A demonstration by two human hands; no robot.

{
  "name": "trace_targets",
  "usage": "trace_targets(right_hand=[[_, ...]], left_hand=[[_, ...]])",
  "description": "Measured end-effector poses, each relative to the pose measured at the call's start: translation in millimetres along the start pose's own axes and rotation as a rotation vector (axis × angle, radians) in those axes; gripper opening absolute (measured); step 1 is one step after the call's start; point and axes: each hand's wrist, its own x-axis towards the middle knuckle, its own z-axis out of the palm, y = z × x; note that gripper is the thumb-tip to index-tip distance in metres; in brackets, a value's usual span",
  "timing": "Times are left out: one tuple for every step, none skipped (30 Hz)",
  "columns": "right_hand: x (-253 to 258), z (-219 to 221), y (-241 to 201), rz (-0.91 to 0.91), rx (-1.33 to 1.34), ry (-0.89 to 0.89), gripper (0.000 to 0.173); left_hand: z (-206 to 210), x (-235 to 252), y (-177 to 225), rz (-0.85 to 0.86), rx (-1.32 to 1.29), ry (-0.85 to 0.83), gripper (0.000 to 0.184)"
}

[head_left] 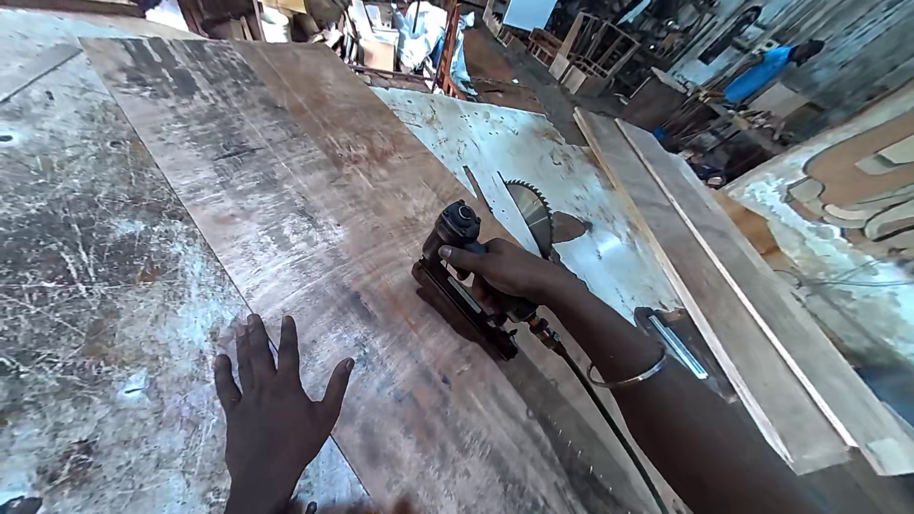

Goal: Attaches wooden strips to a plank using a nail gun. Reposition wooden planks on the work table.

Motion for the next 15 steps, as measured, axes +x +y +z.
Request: trace_targets(right_hand=[[2.5,0.1,-2.8,-0.001,0.001,0.002,0.075],[4.6,0.0,-5.6,-0.002,0.005,0.003,0.074],[6.0,-0.4,-8.9,-0.004,0.004,0.006,0.074],[7.7,-0.7,-12.2,-0.005,-0.002,0.004,0.074],[9.4,-0.7,-14.6,-0.010,-0.008,0.001,0.074],[10.6,-1.1,-17.1,-0.017,-0.016,-0.004,0.074],[11.9,-1.7,-19.3,-0.016,-0.021,-0.003,0.074],[12.7,-2.3,-21.4,-0.014,-0.023,-0.003,0.074],[14.1,-2.2,-23.4,-0.011,-0.025,-0.001,0.074],[16.0,-2.2,-25.2,-0.012,-0.027,-0.001,0.074],[17.9,-2.2,-26.7,-0.015,-0.026,-0.001,0.075],[18.7,-1.9,-28.5,-0.019,-0.027,-0.003,0.074],[19.4,-1.6,-30.1,-0.023,-0.031,-0.002,0.074],[21.0,-1.9,-31.0,-0.031,-0.030,-0.001,0.074],[22.4,-2.6,-31.0,-0.038,-0.027,0.000,0.075]], left_hand=[[-0.1,0.0,0.0,0.005,-0.001,0.001,0.105],[-0.1,-0.1,-0.3,0.013,-0.002,0.004,0.105],[0.2,-0.3,-0.6,0.020,-0.004,0.008,0.105],[0.1,-1.0,-0.6,0.029,-0.003,0.014,0.105],[-0.7,-1.5,-0.4,0.036,-0.003,0.014,0.105],[-1.8,-1.6,0.2,0.041,-0.003,0.011,0.105],[-2.5,-1.7,1.1,0.043,-0.003,0.010,0.105],[-3.3,-2.1,1.9,0.047,-0.009,0.012,0.103],[-4.0,-2.7,2.1,0.057,-0.020,0.022,0.102],[-4.5,-3.2,1.8,0.076,-0.039,0.034,0.099],[-5.0,-4.7,0.9,0.108,-0.067,0.037,0.096],[-5.9,-7.9,0.6,0.158,-0.103,0.034,0.091],[-7.2,-12.7,2.8,0.229,-0.149,0.027,0.085],[-8.1,-18.9,9.5,0.314,-0.201,0.013,0.076],[-8.8,-26.6,22.3,0.409,-0.248,-0.022,0.066]])
